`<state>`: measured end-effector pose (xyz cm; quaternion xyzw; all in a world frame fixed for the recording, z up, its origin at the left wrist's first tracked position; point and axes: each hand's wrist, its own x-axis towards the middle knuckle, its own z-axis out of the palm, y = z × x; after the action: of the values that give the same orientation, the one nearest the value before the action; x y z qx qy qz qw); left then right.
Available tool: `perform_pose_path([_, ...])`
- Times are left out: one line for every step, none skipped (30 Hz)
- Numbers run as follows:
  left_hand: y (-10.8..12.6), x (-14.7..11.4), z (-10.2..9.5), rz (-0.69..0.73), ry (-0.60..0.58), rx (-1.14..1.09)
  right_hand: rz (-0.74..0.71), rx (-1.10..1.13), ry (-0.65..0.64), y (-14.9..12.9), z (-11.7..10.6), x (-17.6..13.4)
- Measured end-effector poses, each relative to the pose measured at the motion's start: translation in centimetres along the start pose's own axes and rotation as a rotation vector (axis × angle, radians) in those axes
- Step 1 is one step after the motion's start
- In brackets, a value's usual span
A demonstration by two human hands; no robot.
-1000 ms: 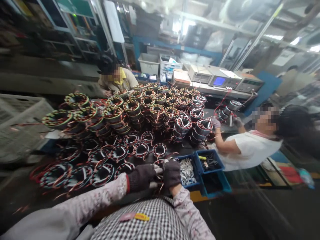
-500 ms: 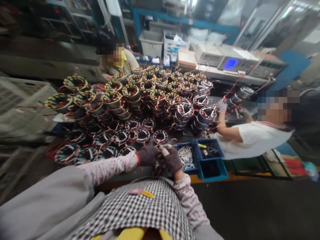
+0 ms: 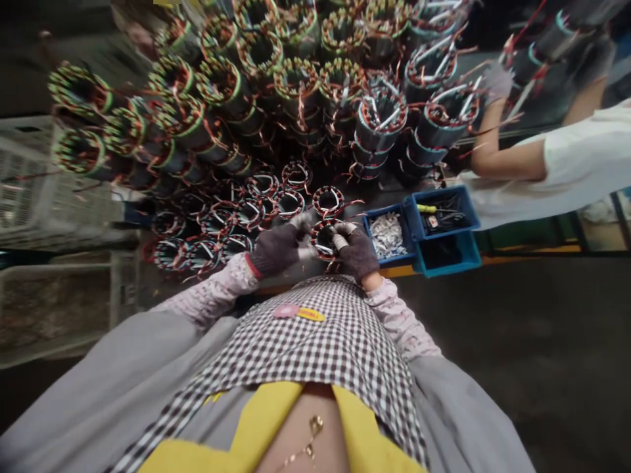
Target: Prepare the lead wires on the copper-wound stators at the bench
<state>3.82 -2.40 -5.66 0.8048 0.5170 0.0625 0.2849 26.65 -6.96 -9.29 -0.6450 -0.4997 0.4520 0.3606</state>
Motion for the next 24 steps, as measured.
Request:
perform_pose_path([0.6,-0.3,0.2,0.015,-0.042,0.062,-0.013,-0.029,0.007,-0.1,-0.1,0.0])
perform_pose_path([1.1,-0.4,0.2,0.029,-0.091,0.13,-0.028,-0.054,0.01,-0.2,-0.2,0.1])
perform_pose_path([1.5,-0.4,0.3,0.049,-0.134,0.191,-0.04,-0.073,0.006,-0.4,-0.3,0.1])
perform_pose_path([1.8,-0.3,0.2,0.077,-0.17,0.235,-0.047,-0.084,-0.002,-0.7,-0.3,0.1])
perform_pose_path([1.8,-0.2,0.0,0.116,-0.201,0.264,-0.048,-0.089,-0.012,-0.9,-0.4,0.1])
perform_pose_path([1.8,-0.1,-0.2,0.163,-0.227,0.283,-0.045,-0.093,-0.02,-1.2,-0.4,0.0])
perform_pose_path([1.8,0.1,-0.4,0.212,-0.249,0.294,-0.042,-0.097,-0.027,-1.4,-0.4,0.0])
perform_pose_path([1.7,0.2,-0.5,0.247,-0.263,0.299,-0.042,-0.105,-0.03,-1.5,-0.4,-0.1])
perform_pose_path([1.8,0.3,-0.6,0.257,-0.267,0.297,-0.045,-0.115,-0.029,-1.6,-0.4,-0.1])
perform_pose_path([1.9,0.3,-0.6,0.237,-0.263,0.277,-0.05,-0.13,-0.026,-1.7,-0.3,-0.2])
perform_pose_path([2.0,0.4,-0.5,0.192,-0.251,0.225,-0.056,-0.147,-0.019,-1.6,-0.2,-0.3])
perform_pose_path([2.2,0.5,-0.4,0.125,-0.235,0.119,-0.062,-0.166,-0.009,-1.6,-0.1,-0.4])
perform_pose_path([2.4,0.6,-0.1,0.05,-0.219,-0.025,-0.067,-0.189,0.005,-1.5,0.0,-0.5])
perform_pose_path([2.5,0.7,0.2,-0.015,-0.207,-0.174,-0.073,-0.214,0.023,-1.4,0.2,-0.6])
perform_pose_path([2.6,0.8,0.5,-0.062,-0.213,-0.325,-0.077,-0.236,0.038,-1.4,0.3,-0.8])
perform_pose_path([2.6,0.8,0.8,-0.096,-0.231,-0.471,-0.078,-0.256,0.049,-1.4,0.5,-0.9])
perform_pose_path([2.6,0.9,1.0,-0.127,-0.248,-0.606,-0.079,-0.276,0.054,-1.4,0.7,-1.0])
perform_pose_path([2.6,0.8,1.0,-0.156,-0.259,-0.717,-0.083,-0.3,0.051,-1.5,0.9,-1.1])
perform_pose_path([2.5,0.6,0.9,-0.188,-0.258,-0.802,-0.086,-0.333,0.045,-1.6,1.1,-1.1])
perform_pose_path([2.5,0.3,0.5,-0.222,-0.253,-0.876,-0.089,-0.374,0.037,-1.7,1.3,-1.1])
perform_pose_path([2.5,-0.2,0.0,-0.246,-0.262,-0.937,-0.089,-0.42,0.03,-1.8,1.4,-1.1])
perform_pose_path([2.6,-0.7,-0.8,-0.247,-0.288,-0.992,-0.087,-0.463,0.021,-1.9,1.6,-1.0])
perform_pose_path([2.7,-1.3,-1.7,-0.23,-0.333,-1.069,-0.082,-0.491,0.01,-1.9,1.7,-0.9])
perform_pose_path([2.7,-1.9,-2.7,-0.197,-0.379,-1.176,-0.077,-0.494,0.004,-1.9,1.7,-0.9])
